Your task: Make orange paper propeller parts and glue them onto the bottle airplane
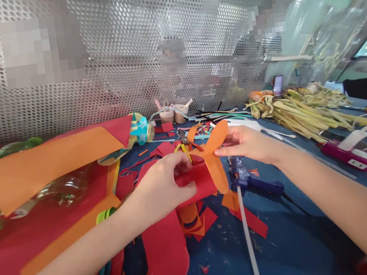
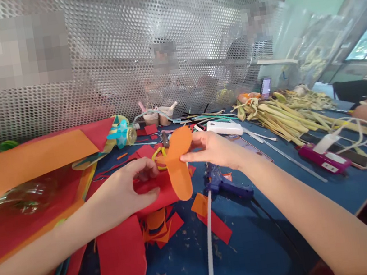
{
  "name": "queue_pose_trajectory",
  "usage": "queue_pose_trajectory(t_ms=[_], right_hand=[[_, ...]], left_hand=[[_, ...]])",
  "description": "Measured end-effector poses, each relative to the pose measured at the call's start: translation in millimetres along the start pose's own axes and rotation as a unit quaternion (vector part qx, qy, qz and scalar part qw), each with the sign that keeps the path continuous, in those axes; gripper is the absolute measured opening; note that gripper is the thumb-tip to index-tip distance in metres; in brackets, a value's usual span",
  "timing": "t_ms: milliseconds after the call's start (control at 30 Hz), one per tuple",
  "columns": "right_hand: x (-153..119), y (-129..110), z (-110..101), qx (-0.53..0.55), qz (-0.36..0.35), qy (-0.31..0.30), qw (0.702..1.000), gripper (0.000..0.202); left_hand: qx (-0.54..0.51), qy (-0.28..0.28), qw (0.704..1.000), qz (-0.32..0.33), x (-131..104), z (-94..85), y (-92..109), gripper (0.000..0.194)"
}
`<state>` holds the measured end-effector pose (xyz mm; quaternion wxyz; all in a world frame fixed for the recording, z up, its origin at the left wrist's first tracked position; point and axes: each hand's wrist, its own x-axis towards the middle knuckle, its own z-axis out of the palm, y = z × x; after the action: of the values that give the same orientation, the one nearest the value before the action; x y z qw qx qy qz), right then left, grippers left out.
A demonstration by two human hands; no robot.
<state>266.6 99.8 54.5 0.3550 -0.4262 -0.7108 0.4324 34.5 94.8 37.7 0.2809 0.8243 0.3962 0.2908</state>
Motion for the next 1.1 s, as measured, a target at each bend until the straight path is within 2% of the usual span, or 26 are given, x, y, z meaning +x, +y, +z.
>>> queue_pose_trajectory(t_ms=[100, 233, 500, 700, 867, 1100], right_hand=[[-3.9, -4.1, 8.6, -0.044, -0.018, 0.002, 0.999, 0.019], [-7.7, -6.8, 16.3, -0.106, -0.009, 0.003, 0.994, 0.022], [-12.8, -8.0, 20.3, -0.200, 0.002, 0.001, 0.980, 0.022], [-13.0, -11.2, 21.4, -0.214, 0.005, 0.001, 0.977, 0.019], [-12.5, -14.0, 24.1, -0.237, 0.016, 0.005, 0.971, 0.013], [-13.2, -14.7, 25.8, -0.233, 0.021, 0.008, 0.972, 0.015]], left_hand=[[-0.010, 0.006, 1.000, -0.003, 0.3, 2.4, -1.1, 0.017], [-0.023, 0.003, 1.000, -0.004, 0.5, 2.7, -1.9, 0.021], [-0.043, -0.009, 0.999, 0.008, -0.8, 1.0, -0.5, 0.024], [-0.041, -0.004, 0.999, 0.001, -0.7, 0.8, -0.9, 0.023], [-0.037, 0.002, 0.999, 0.021, -1.1, 1.4, -1.9, 0.018], [-0.008, 0.002, 0.999, 0.042, 0.1, 2.1, -5.2, 0.015]])
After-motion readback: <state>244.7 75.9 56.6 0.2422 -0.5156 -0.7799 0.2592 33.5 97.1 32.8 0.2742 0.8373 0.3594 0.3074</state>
